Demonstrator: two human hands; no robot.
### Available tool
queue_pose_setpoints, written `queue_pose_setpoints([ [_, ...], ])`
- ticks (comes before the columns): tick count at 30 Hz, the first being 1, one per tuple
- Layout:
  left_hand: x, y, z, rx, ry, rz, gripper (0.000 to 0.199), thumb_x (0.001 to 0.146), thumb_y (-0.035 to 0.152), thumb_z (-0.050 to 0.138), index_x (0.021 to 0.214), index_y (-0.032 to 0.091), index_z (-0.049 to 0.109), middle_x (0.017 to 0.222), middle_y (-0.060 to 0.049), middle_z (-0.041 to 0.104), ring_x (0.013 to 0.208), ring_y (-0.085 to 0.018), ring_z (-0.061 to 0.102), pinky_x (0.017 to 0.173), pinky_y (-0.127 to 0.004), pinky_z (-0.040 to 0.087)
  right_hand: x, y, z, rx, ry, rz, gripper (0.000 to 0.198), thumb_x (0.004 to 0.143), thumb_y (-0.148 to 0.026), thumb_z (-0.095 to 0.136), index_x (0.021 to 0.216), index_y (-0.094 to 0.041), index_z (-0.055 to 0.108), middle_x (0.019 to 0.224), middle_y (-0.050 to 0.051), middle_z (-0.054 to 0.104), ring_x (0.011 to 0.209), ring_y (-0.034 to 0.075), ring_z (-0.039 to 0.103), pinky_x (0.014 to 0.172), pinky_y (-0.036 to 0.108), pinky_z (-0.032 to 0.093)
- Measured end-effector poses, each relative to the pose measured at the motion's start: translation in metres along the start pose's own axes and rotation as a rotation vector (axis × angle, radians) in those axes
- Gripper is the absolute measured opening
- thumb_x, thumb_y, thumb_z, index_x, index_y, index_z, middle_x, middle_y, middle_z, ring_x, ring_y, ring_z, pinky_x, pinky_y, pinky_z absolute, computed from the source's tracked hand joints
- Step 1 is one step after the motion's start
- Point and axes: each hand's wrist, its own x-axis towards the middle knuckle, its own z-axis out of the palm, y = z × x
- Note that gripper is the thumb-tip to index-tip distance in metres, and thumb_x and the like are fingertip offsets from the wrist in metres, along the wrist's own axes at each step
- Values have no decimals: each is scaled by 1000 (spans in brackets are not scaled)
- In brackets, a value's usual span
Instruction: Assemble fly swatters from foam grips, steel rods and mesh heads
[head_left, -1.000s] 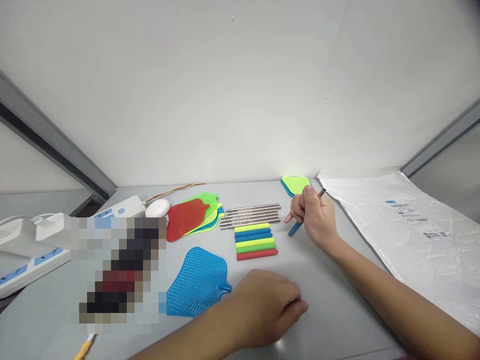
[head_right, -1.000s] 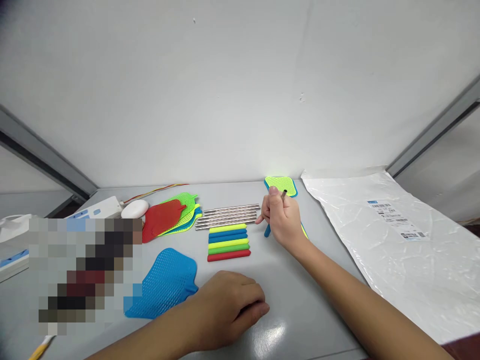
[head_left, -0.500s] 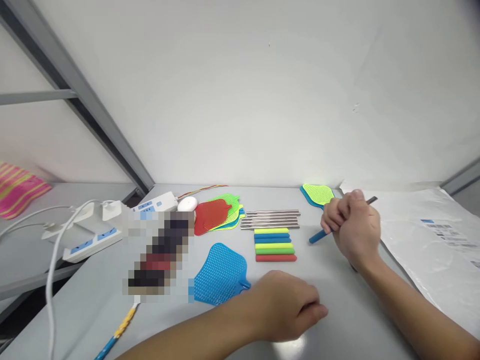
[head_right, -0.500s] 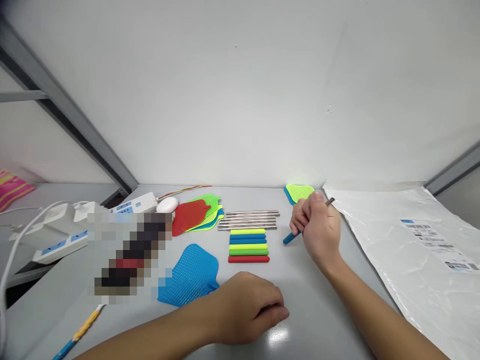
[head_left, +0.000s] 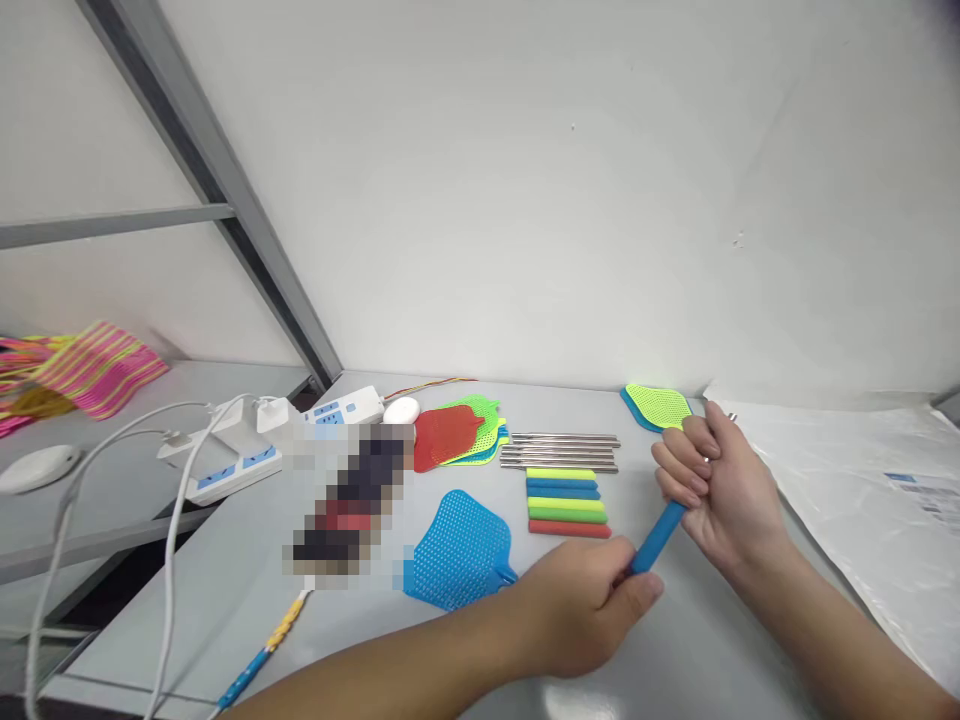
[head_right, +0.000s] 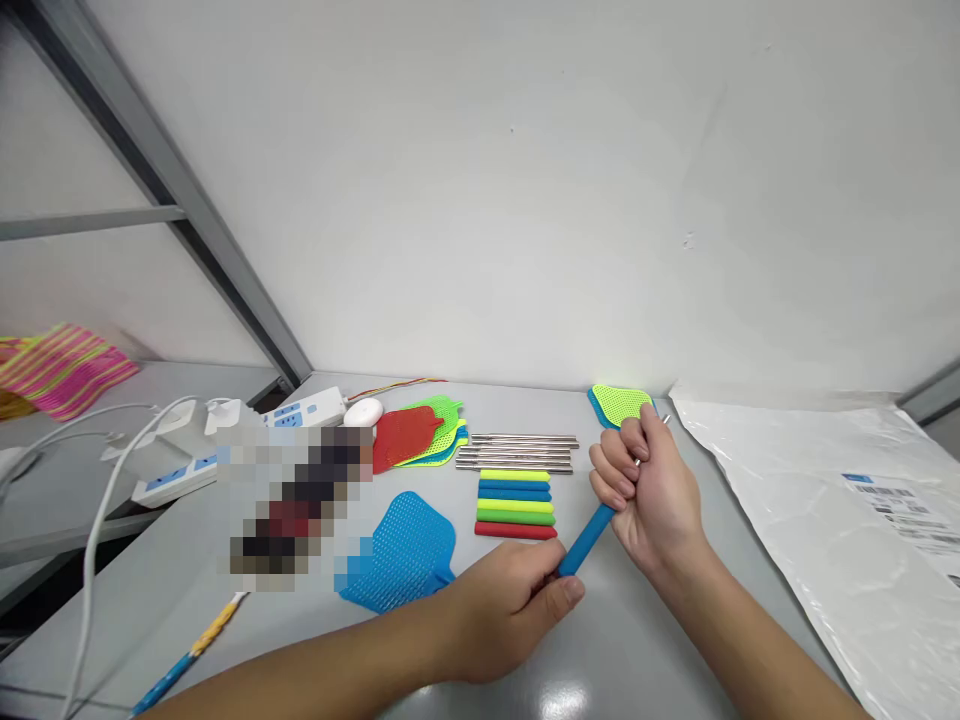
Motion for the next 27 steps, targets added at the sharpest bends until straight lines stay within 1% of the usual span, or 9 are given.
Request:
queue_pose_setpoints([
  [6, -1, -5, 5, 0, 6, 30, 35, 92, 36, 41, 62, 19, 34, 54, 6, 36, 48, -7, 29, 45, -24, 23, -2, 11, 5, 13, -18, 80, 40, 87, -44, 57, 62, -21, 36, 52, -8, 25, 41, 7, 20, 29, 18, 26],
  [11, -2, 0, 4, -12, 114, 98, 35, 95, 31, 35, 62, 18, 30, 54, 5, 34, 50, -7, 30, 48, -25, 23, -12, 20, 11, -79, -100, 119, 38, 88, -54, 50, 69, -22, 44, 56, -5, 38, 45, 10, 35, 37, 23, 40],
  [15, -3, 4, 0, 0, 111, 119, 33, 95, 31, 34, 65, 19, 30, 55, 5, 34, 50, -8, 31, 49, -25, 25, -17, 28, 10, -154, -187, 115, 39, 90, -59, 41, 74, -23, 46, 56, -4, 43, 46, 13, 42, 44, 29, 46],
  [17, -4, 5, -2, 0, 88, 113, 33, 96, 32, 33, 66, 19, 33, 55, 5, 37, 49, -8, 33, 49, -24, 26, -17, 29, 9, -172, -193, 100, 40, 90, -60, 40, 74, -23, 46, 56, -4, 44, 46, 13, 43, 44, 29, 46],
  [19, -4, 6, -3, -6, 62, 118, 33, 97, 32, 32, 68, 19, 40, 58, 4, 44, 52, -8, 40, 52, -22, 30, -17, 28, 10, -180, -171, 97, 40, 90, -60, 41, 74, -23, 45, 55, -4, 43, 45, 13, 42, 43, 28, 45],
  [21, -4, 5, -2, -9, 38, 124, 35, 98, 33, 29, 73, 18, 49, 63, 3, 52, 58, -9, 48, 57, -21, 35, -17, 26, 13, -180, -146, 98, 40, 89, -60, 41, 74, -23, 44, 54, -5, 42, 42, 11, 40, 41, 27, 44],
  [23, -3, 3, -2, 15, 16, 130, 38, 99, 34, 29, 78, 18, 55, 66, 2, 56, 60, -9, 51, 60, -20, 37, -18, 23, 16, -168, -139, 99, 41, 89, -61, 41, 73, -23, 43, 52, -6, 40, 39, 10, 35, 36, 24, 40],
  [25, -2, 3, -7, 84, -15, 138, 36, 98, 39, 35, 82, 19, 59, 65, 2, 56, 59, -9, 51, 58, -20, 37, -19, 19, 16, -149, -157, 97, 41, 90, -61, 40, 73, -23, 42, 51, -8, 35, 36, 8, 27, 32, 21, 34],
  [27, -2, 5, -20, 187, -56, 163, 33, 93, 46, 46, 81, 19, 61, 63, 2, 55, 58, -10, 50, 55, -21, 35, -18, 14, 13, -152, -199, 106, 41, 91, -61, 37, 74, -23, 42, 51, -9, 31, 35, 6, 18, 31, 19, 26],
])
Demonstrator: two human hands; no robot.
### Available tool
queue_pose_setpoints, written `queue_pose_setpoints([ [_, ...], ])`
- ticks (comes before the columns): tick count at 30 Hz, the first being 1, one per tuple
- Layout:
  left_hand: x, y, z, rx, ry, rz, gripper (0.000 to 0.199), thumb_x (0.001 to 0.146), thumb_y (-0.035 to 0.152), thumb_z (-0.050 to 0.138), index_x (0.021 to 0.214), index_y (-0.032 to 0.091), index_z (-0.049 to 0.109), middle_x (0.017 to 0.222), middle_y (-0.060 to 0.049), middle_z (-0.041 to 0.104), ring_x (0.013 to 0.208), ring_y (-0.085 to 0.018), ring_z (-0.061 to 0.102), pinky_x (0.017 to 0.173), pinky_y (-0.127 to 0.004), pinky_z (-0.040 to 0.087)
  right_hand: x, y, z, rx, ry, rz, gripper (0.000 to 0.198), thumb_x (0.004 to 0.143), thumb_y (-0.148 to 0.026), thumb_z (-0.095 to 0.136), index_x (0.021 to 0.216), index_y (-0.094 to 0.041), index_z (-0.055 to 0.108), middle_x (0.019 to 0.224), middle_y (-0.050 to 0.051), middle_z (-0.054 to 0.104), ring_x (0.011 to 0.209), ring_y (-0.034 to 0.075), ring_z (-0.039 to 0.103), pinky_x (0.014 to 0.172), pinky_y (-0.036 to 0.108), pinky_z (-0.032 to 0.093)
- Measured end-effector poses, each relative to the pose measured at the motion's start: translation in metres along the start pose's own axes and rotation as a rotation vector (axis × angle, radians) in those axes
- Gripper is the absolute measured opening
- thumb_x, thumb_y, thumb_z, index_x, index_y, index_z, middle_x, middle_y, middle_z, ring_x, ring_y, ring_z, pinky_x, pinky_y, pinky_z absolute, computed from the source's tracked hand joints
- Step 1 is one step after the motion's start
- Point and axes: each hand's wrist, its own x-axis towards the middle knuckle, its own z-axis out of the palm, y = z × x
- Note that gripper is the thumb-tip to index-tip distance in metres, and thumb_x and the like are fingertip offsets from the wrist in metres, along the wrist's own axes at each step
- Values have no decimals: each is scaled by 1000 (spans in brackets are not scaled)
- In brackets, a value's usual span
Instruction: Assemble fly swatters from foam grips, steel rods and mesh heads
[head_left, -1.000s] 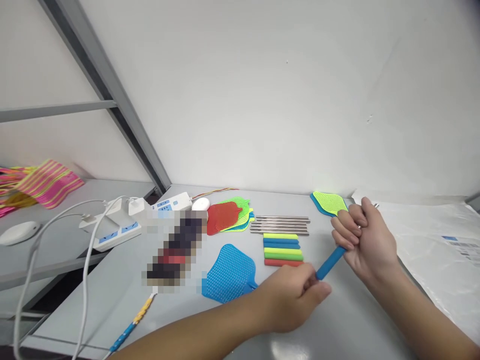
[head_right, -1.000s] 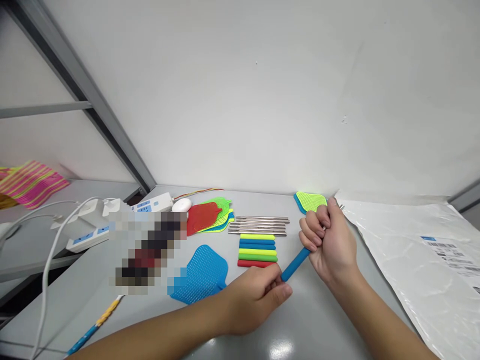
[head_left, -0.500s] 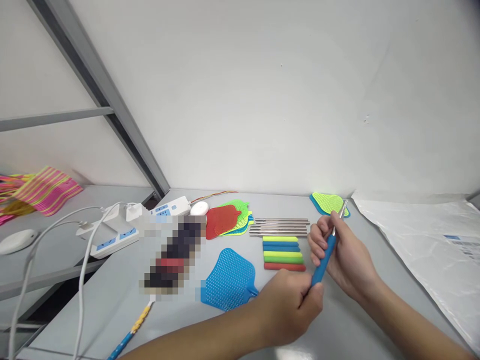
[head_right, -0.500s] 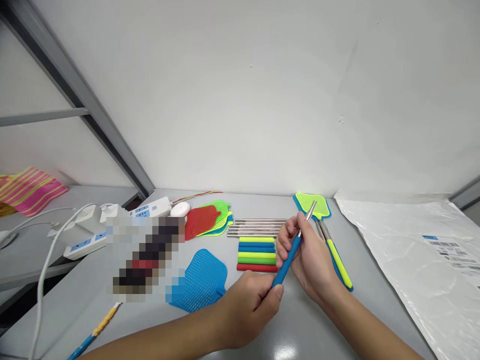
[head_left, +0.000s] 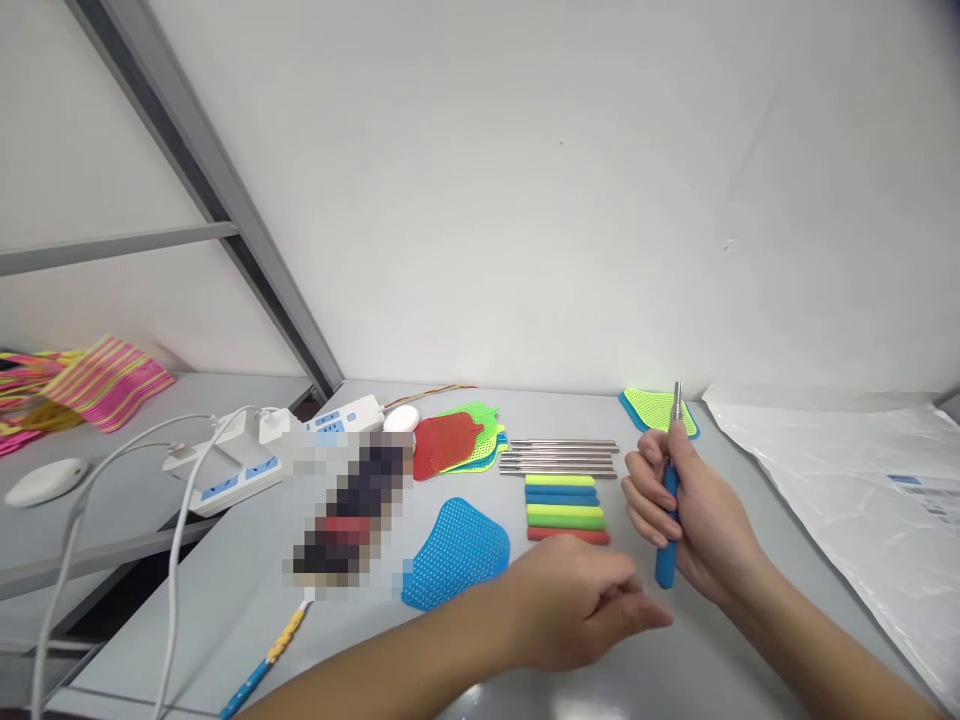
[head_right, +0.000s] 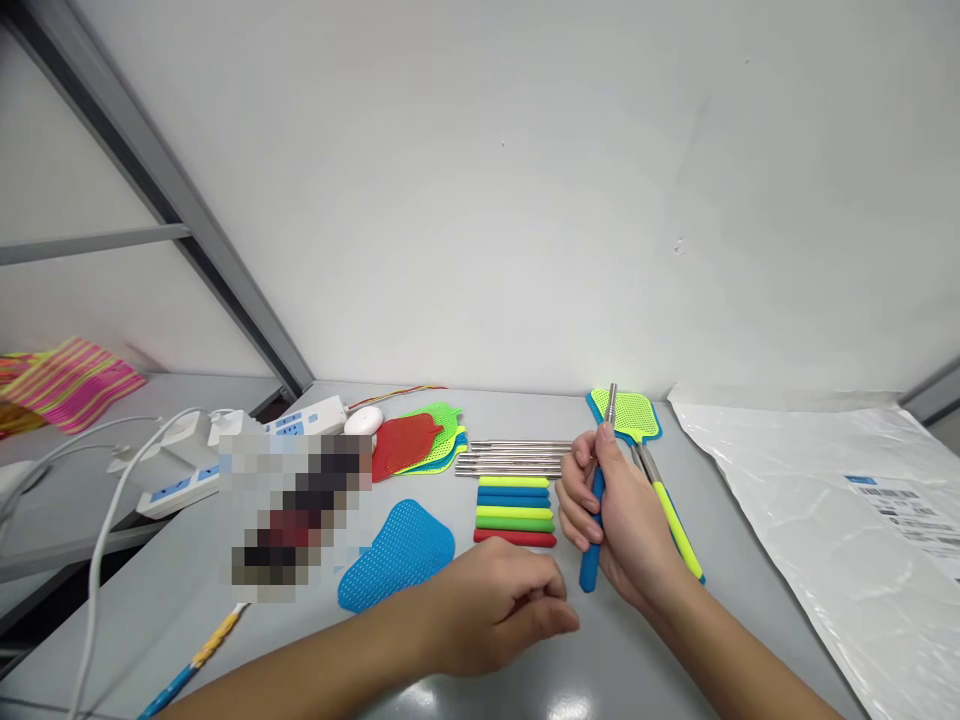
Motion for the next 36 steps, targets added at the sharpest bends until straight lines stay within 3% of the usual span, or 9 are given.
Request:
queue_pose_setpoints([
  [4, -8, 5, -51, 147, -116, -9, 26, 87, 44, 57, 82, 20, 65, 72, 2, 60, 65, -11, 54, 56, -22, 35, 6, -9, -18, -171, -125, 42, 44, 94, -62, 27, 78, -24, 43, 51, -10, 27, 36, 6, 12, 33, 20, 18],
  [8, -23, 5, -94, 237, -185, -121, 17, 79, 38, 68, 92, 27, 70, 88, 1, 62, 82, -15, 57, 66, -23, 39, 8, -18, -29, -707, -182, -66, 41, 96, -55, 28, 78, -23, 43, 58, -6, 35, 45, 8, 28, 44, 23, 26],
  [12, -35, -2, -100, 370, -259, -176, 18, 71, 32, 76, 89, 31, 73, 93, 0, 58, 92, -18, 55, 68, -25, 39, 0, -21, -24, -1352, -339, -210, 29, 98, -44, 35, 84, -23, 50, 71, -2, 53, 63, 14, 46, 58, 27, 33],
  [15, -41, -10, -91, 406, -276, -213, 21, 68, 31, 78, 88, 33, 74, 92, 0, 55, 92, -18, 54, 65, -24, 38, -6, -18, -19, -1587, -538, -228, 28, 97, -38, 37, 82, -23, 55, 73, -1, 59, 64, 15, 50, 59, 28, 33],
  [18, -47, -18, -83, 407, -228, -251, 21, 68, 29, 77, 88, 33, 72, 93, 0, 52, 92, -17, 54, 58, -23, 36, -10, -14, -17, -1646, -675, -248, 23, 95, -33, 42, 84, -24, 59, 79, 0, 65, 70, 15, 55, 61, 27, 34],
  [22, -51, -24, -77, 403, -164, -275, 24, 68, 27, 77, 91, 32, 70, 94, 0, 51, 95, -18, 53, 54, -23, 32, -14, -9, -17, -1649, -748, -231, 19, 93, -31, 45, 86, -25, 62, 84, -1, 67, 74, 15, 58, 62, 26, 34],
  [30, -44, -29, -76, 367, -188, -293, 24, 68, 33, 77, 88, 29, 65, 98, 1, 52, 101, -22, 50, 66, -25, 37, -21, 14, -12, -1742, -763, -202, 25, 93, -35, 44, 76, -23, 58, 75, -1, 67, 66, 15, 58, 56, 26, 27],
  [36, -44, -31, -77, 405, -162, -335, 38, 63, 40, 79, 95, 27, 61, 101, 0, 54, 102, -25, 49, 76, -30, 39, -22, 23, -6, -1784, -732, -197, 27, 94, -35, 40, 74, -21, 51, 71, -1, 65, 60, 13, 54, 51, 26, 22],
])
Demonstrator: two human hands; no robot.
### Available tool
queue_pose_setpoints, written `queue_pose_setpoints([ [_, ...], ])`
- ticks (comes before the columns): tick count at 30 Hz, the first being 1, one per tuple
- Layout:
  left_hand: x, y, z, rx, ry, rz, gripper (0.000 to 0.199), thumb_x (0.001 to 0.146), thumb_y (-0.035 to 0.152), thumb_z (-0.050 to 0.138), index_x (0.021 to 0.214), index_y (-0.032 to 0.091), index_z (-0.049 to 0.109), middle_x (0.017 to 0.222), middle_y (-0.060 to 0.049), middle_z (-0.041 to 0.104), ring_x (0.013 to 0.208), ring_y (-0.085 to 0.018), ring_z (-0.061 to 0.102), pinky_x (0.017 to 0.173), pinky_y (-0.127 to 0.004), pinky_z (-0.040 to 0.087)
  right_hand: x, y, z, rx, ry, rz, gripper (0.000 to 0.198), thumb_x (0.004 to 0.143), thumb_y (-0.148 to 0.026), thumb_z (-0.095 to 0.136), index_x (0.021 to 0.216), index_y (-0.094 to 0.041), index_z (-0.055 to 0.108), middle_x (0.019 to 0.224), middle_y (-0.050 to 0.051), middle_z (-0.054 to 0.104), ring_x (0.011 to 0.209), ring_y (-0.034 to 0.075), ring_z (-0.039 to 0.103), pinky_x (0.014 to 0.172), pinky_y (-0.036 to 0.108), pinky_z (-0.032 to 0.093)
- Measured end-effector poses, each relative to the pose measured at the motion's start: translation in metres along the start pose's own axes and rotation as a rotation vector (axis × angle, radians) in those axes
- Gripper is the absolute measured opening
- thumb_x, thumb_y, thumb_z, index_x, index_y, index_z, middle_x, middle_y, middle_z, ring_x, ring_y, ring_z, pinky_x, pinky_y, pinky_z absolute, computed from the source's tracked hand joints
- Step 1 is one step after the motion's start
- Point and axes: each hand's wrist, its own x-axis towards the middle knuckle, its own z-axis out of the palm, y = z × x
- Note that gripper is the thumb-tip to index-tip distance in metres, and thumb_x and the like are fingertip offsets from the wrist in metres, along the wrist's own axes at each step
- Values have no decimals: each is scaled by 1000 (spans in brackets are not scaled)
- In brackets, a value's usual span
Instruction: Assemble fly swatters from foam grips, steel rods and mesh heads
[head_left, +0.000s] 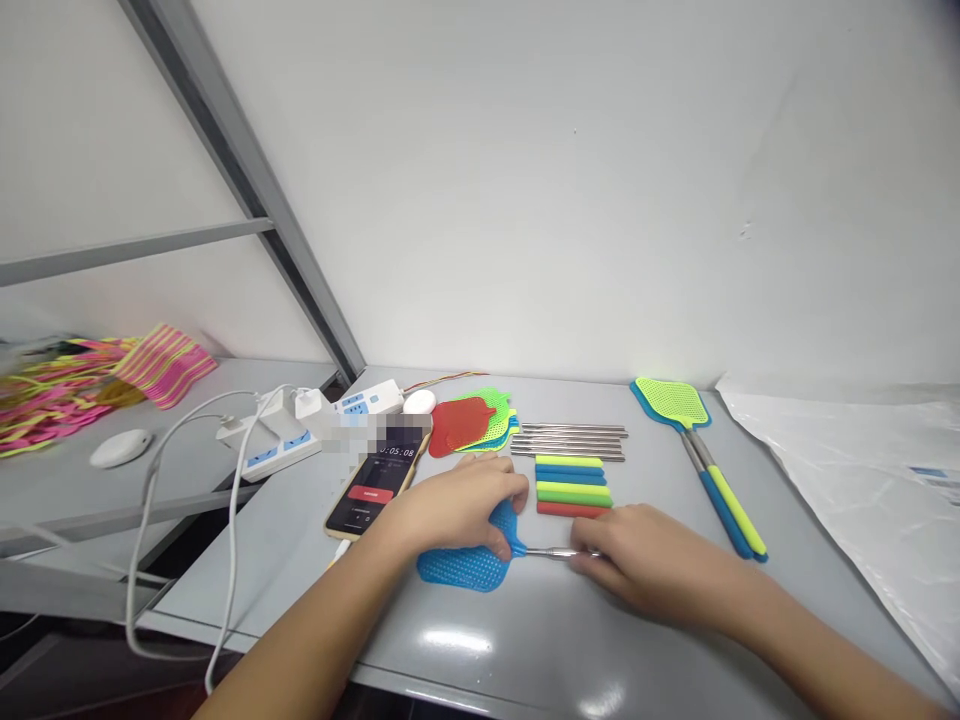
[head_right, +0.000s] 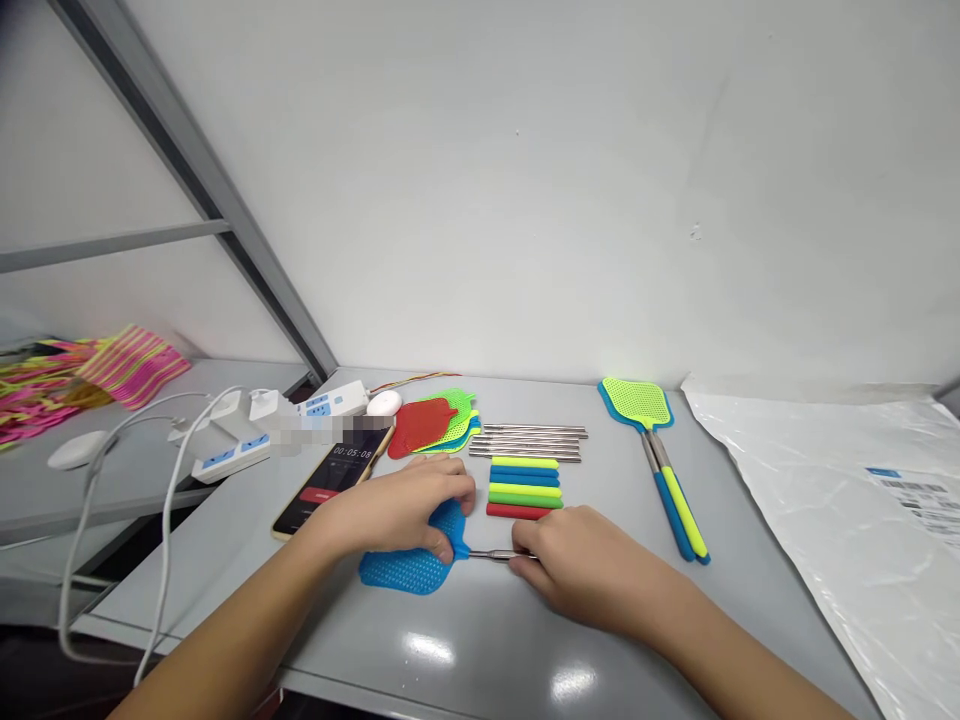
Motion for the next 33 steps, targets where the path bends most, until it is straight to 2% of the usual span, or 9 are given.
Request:
queue_pose_setpoints([
  [4, 2, -1, 1, 15, -12, 5, 43, 62, 41, 80, 97, 27, 60, 101, 0, 55, 100, -24, 49, 80, -31, 37, 2, 1, 2, 4, 1, 7, 28, 95, -35, 38, 75, -21, 50, 71, -1, 64, 60, 13, 54, 51, 26, 22],
  [9, 5, -1, 3, 24, -78, 59, 27, 70, 43, 74, 80, 21, 61, 90, -1, 56, 95, -22, 50, 81, -31, 35, 7, 6, 5, 12, 11, -5, 25, 95, -37, 42, 78, -22, 52, 74, -2, 65, 64, 14, 56, 53, 26, 24],
  [17, 3, -4, 7, -46, -93, 30, 27, 72, 47, 69, 79, 22, 62, 89, -2, 60, 94, -24, 51, 67, -27, 38, 8, 9, 2, 16, 68, -82, 21, 95, -33, 46, 79, -22, 54, 79, -2, 65, 68, 15, 58, 57, 26, 31],
  [22, 0, -2, 3, -65, -109, -61, 28, 70, 46, 71, 84, 23, 64, 81, -1, 61, 76, -20, 57, 52, -25, 32, 7, 9, -2, 10, 99, -102, 20, 96, -33, 45, 85, -23, 59, 83, 0, 65, 70, 16, 59, 61, 26, 37],
  [27, 0, 2, -5, -126, 8, -11, 21, 71, 40, 73, 85, 26, 64, 82, 2, 65, 77, -18, 58, 54, -24, 32, 6, 15, -8, 5, 178, -140, 21, 96, -30, 44, 100, -24, 64, 91, 3, 66, 79, 17, 61, 67, 26, 40],
  [33, 1, 4, -16, -216, 144, 110, 8, 80, 32, 66, 81, 24, 66, 82, 7, 69, 78, -13, 58, 62, -23, 35, 1, 22, -14, -27, 289, -132, 22, 97, -29, 42, 98, -22, 63, 84, 3, 64, 75, 16, 57, 65, 27, 39],
])
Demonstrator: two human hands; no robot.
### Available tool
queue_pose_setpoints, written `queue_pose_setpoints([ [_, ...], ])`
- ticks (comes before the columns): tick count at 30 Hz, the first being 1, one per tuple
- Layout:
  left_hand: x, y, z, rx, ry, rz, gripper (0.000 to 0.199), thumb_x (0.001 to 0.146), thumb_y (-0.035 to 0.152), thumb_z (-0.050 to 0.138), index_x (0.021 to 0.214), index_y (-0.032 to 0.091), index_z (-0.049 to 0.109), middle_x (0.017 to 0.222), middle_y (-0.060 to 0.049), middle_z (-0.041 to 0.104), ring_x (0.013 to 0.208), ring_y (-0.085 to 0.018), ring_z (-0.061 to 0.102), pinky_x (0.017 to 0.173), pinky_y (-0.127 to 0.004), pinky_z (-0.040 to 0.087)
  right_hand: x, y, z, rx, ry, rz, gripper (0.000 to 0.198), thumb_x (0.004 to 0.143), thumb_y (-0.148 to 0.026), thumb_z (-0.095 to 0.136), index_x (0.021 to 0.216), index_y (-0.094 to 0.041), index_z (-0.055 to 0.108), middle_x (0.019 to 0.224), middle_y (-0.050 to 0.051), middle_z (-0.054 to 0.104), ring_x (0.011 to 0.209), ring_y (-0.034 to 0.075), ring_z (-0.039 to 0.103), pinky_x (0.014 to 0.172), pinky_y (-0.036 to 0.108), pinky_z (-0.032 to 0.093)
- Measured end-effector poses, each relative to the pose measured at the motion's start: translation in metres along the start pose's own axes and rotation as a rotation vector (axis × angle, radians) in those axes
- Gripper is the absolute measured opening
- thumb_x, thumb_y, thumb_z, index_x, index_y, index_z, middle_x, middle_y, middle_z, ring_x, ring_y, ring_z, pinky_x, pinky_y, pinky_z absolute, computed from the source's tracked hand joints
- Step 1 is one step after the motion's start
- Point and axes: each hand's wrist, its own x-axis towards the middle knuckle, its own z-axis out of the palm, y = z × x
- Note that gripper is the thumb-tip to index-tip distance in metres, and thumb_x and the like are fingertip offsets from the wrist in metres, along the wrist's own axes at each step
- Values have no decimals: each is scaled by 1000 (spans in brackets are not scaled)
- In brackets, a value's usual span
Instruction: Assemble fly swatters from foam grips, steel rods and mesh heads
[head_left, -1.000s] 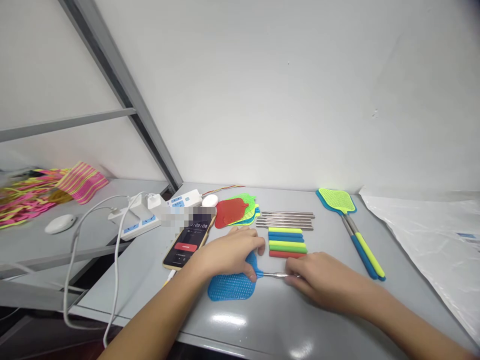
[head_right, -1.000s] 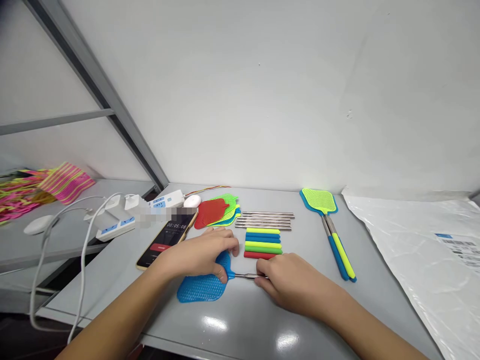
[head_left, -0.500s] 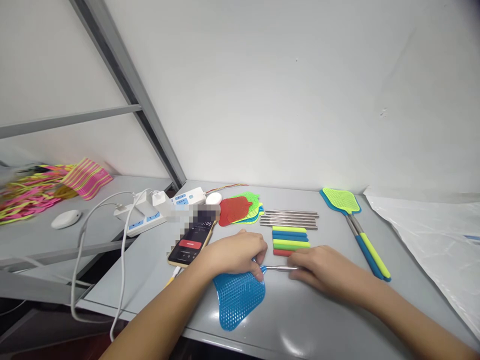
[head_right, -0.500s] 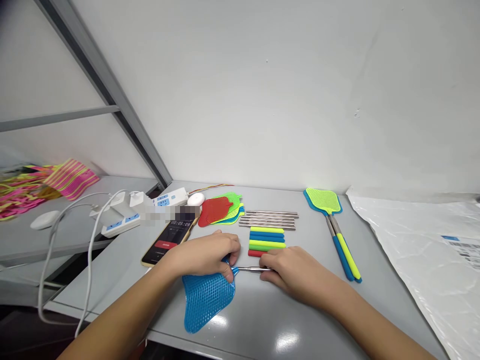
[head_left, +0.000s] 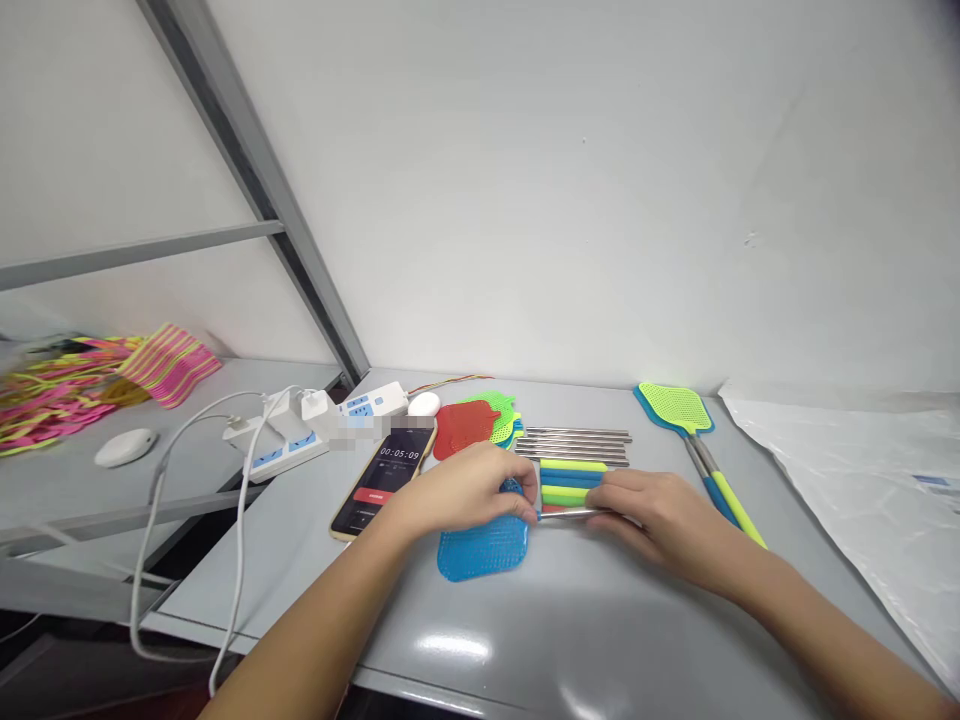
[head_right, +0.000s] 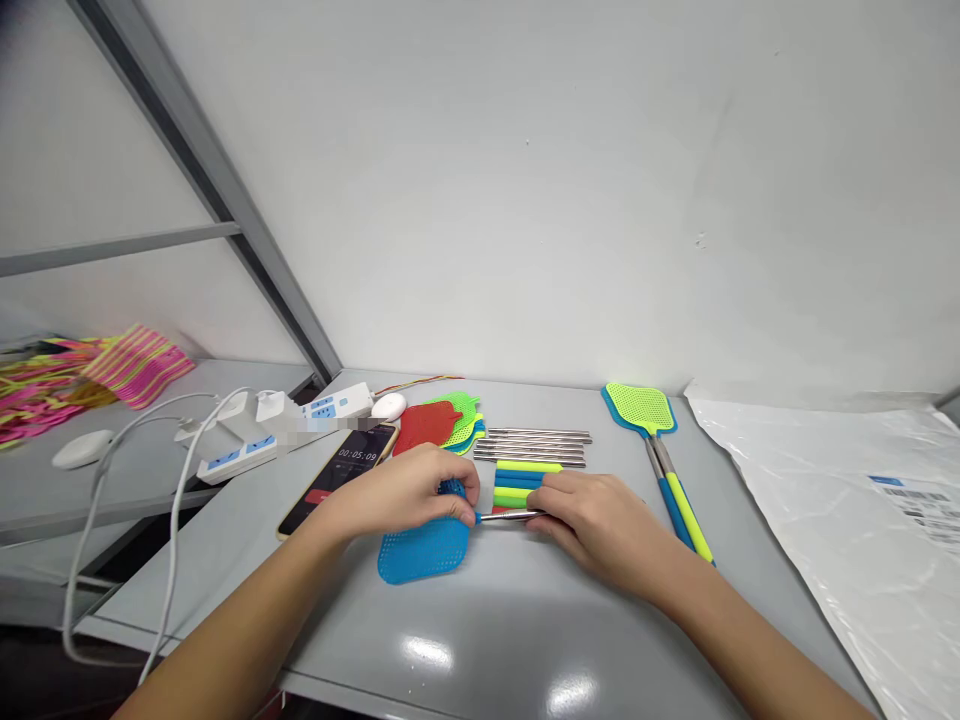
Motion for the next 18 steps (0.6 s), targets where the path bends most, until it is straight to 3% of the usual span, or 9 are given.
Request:
queue_pose_setpoints([
  [11, 2, 3, -4, -157, 78, -46, 15, 75, 32, 70, 78, 19, 62, 77, 4, 64, 72, -13, 56, 62, -24, 38, -2, -1, 2, -175, 151, -92, 23, 97, -26, 40, 89, -21, 61, 73, 2, 59, 67, 15, 51, 59, 28, 31],
  [18, 8, 7, -9, -108, 42, -22, 19, 73, 34, 71, 75, 19, 59, 73, 5, 60, 70, -12, 53, 58, -23, 35, -3, 0, -1, -225, 145, -94, 23, 97, -21, 39, 86, -20, 60, 72, 2, 59, 67, 15, 50, 59, 29, 29],
])
